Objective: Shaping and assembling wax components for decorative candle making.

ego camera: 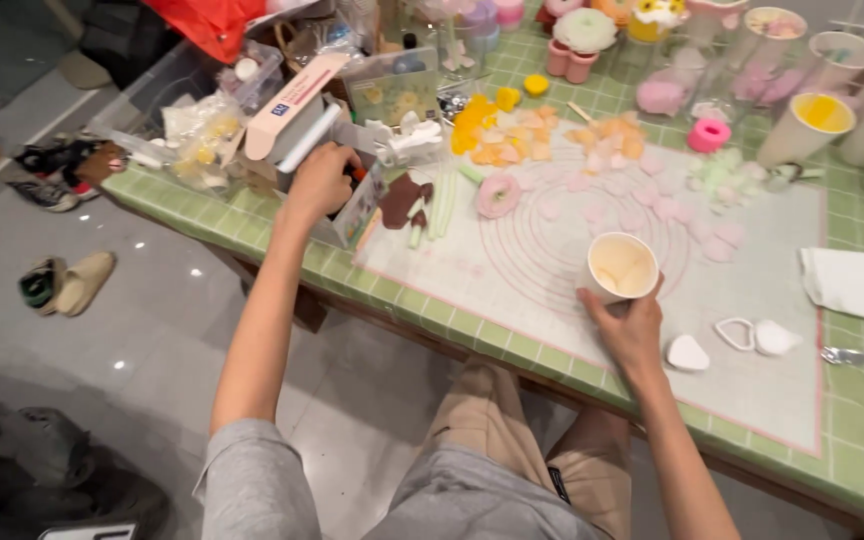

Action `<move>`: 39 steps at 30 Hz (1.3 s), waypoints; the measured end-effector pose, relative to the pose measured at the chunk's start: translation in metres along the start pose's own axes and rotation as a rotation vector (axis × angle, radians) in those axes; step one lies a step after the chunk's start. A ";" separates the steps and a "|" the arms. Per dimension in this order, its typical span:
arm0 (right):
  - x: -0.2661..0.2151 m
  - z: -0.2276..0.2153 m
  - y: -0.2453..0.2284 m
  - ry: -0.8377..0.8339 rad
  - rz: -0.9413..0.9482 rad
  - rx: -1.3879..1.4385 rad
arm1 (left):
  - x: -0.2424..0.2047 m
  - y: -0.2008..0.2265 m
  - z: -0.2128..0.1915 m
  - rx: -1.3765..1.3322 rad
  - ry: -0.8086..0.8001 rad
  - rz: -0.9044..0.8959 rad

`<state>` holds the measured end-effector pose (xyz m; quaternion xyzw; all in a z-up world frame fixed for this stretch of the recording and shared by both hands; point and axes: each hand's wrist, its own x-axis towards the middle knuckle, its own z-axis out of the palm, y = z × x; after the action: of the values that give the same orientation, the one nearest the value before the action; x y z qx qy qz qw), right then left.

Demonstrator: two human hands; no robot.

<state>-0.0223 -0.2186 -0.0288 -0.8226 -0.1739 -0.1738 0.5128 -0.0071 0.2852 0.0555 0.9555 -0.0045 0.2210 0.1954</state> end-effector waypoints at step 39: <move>0.046 0.084 -0.086 -0.038 -0.703 0.266 | 0.170 -0.017 0.117 0.282 -0.190 -0.048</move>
<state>-0.0124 -0.1018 0.0248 -0.6418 -0.4762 -0.3000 0.5208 0.1971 0.2702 0.0249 0.9899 0.0307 0.1232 0.0633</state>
